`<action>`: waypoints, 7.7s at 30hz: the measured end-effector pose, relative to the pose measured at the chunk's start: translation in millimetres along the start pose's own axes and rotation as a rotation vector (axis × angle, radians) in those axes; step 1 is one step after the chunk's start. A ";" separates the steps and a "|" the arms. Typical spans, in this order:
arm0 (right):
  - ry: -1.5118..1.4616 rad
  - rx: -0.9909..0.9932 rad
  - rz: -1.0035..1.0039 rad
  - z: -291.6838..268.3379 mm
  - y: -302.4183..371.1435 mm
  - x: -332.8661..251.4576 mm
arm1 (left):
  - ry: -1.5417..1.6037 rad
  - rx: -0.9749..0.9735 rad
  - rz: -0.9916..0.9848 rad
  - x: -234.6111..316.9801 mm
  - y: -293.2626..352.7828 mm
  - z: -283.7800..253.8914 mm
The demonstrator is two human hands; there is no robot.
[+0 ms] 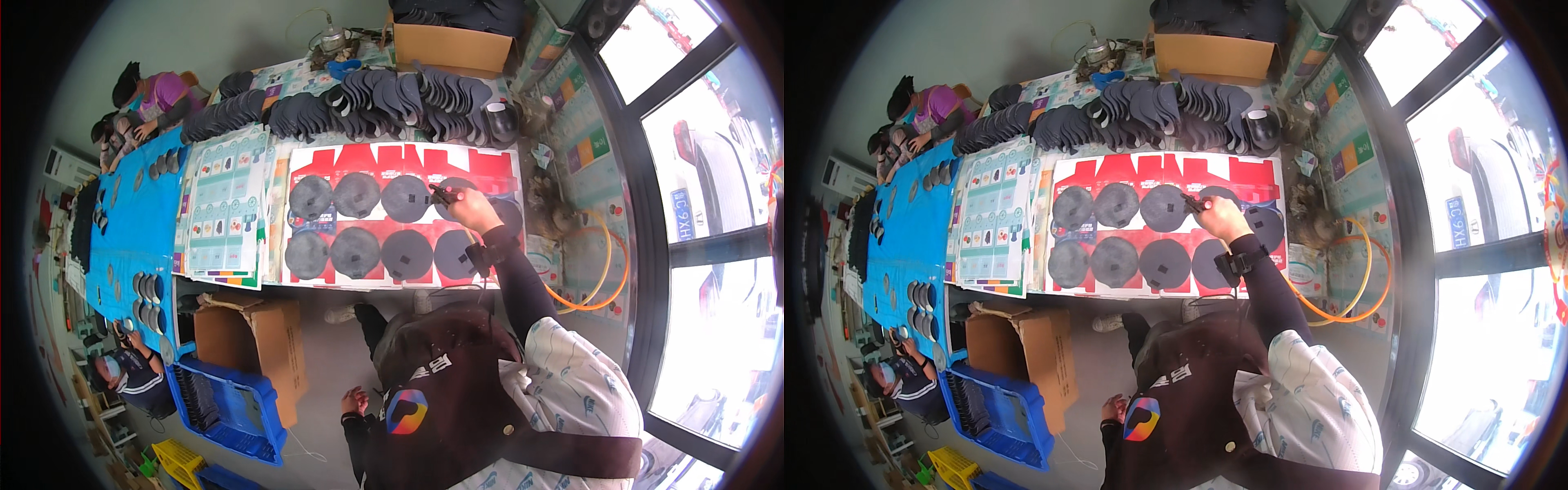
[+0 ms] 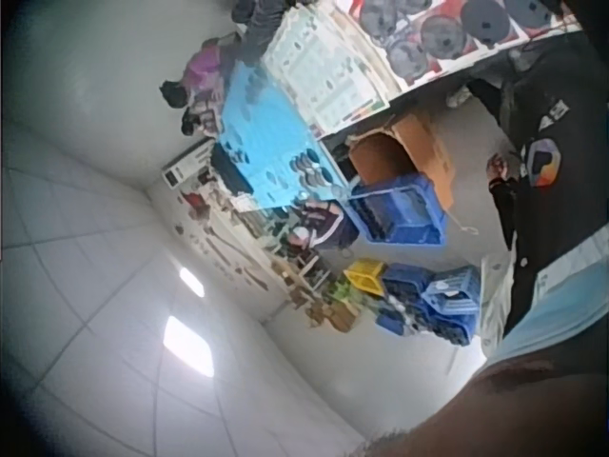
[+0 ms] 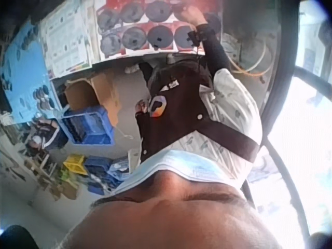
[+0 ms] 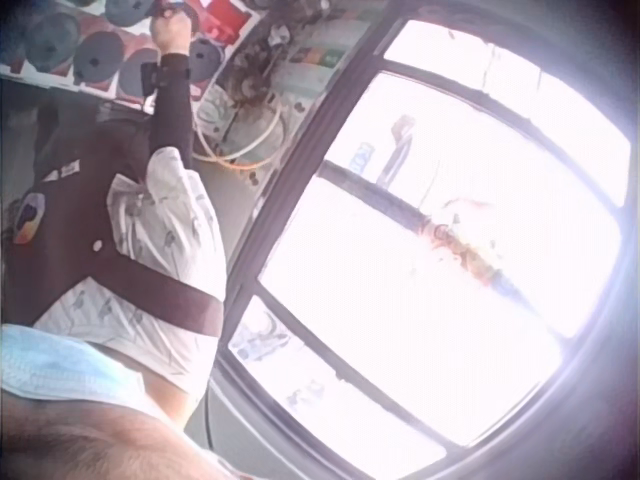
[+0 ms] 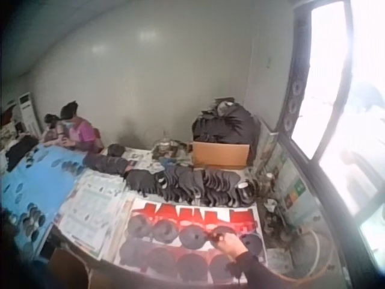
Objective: Apply adhesive to shoe components and assemble them.
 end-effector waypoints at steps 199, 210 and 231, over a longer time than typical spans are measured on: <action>-0.145 0.043 0.044 60.4 119.5 -36.2 | -0.114 -0.051 -0.094 72.2 -38.1 -124.1; -0.313 -0.109 0.264 95.4 137.3 -23.7 | 0.085 -0.076 -0.205 92.9 -39.0 -109.1; -0.008 -0.201 0.139 90.5 120.4 -18.9 | -0.576 -0.086 0.227 107.3 -24.7 -94.3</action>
Point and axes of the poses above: each hand's wrist, its own y-axis away from the middle knuckle, its own z-axis out of the palm, x = y × z, the point moved 10 cm from there along -y, towards the middle knuckle, and after that the axes turned 11 degrees about -z, right-handed, at the moved point
